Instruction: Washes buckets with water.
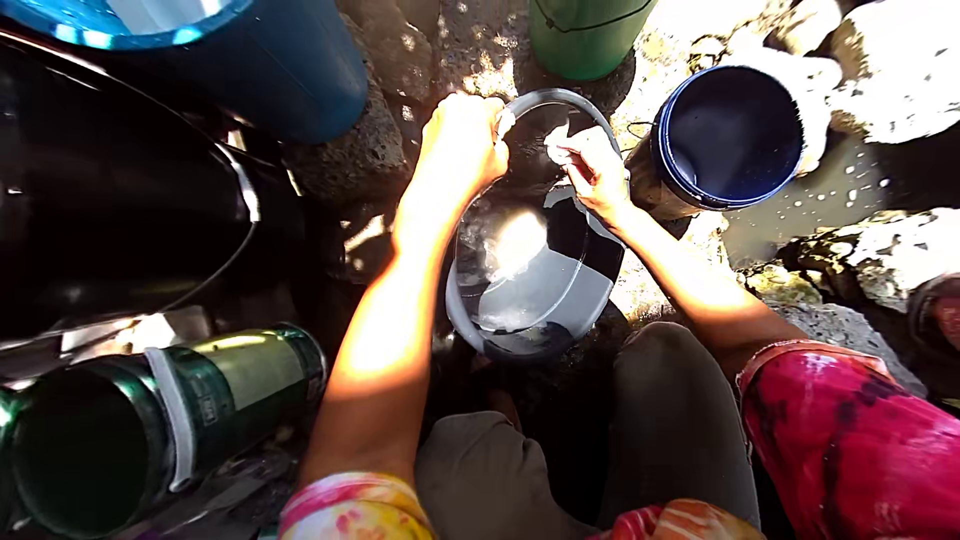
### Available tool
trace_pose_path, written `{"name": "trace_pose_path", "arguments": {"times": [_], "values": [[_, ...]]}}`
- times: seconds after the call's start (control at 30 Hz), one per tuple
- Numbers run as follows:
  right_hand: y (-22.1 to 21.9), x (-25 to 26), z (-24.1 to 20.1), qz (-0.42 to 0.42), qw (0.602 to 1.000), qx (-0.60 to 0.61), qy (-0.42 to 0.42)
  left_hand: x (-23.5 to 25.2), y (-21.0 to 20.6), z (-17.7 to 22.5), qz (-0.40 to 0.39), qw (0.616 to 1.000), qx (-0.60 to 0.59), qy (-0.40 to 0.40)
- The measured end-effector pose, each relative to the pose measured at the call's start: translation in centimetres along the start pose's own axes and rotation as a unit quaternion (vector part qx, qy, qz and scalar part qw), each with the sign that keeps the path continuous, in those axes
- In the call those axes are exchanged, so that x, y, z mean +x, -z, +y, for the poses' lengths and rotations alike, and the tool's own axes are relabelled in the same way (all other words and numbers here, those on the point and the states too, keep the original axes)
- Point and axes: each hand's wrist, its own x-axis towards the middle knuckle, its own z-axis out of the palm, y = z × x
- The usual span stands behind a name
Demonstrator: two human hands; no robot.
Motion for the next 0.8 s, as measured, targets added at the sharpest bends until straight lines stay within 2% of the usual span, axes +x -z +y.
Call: {"name": "trace_pose_path", "arguments": {"times": [0.07,0.13,0.2,0.33,0.47,0.57,0.8], "values": [[0.9,0.1,1.7,0.03,0.99,-0.111,0.081,-0.1,-0.1,0.0,0.006,1.0,-0.001,-0.006],[1.2,-0.1,3.7,0.011,0.981,-0.167,0.093,-0.3,-0.1,0.0,0.003,1.0,0.001,-0.005],[1.1,0.0,4.9,-0.016,0.988,-0.149,0.04,-0.3,-0.1,0.0,0.003,1.0,0.003,0.001],[0.9,0.8,5.3,-0.056,0.985,-0.164,0.007,-0.7,-0.2,-0.2,0.011,1.0,0.01,0.001],[1.4,1.8,5.4,-0.125,0.974,-0.177,-0.072,-0.9,0.0,0.1,0.006,1.0,0.018,0.012],[1.1,2.1,5.6,-0.11,0.973,-0.184,-0.083,-0.9,0.0,0.2,0.009,1.0,0.023,0.008],[0.8,1.6,6.2,-0.024,0.982,-0.185,-0.022,-0.8,0.0,0.1,0.01,1.0,0.013,0.013]]}}
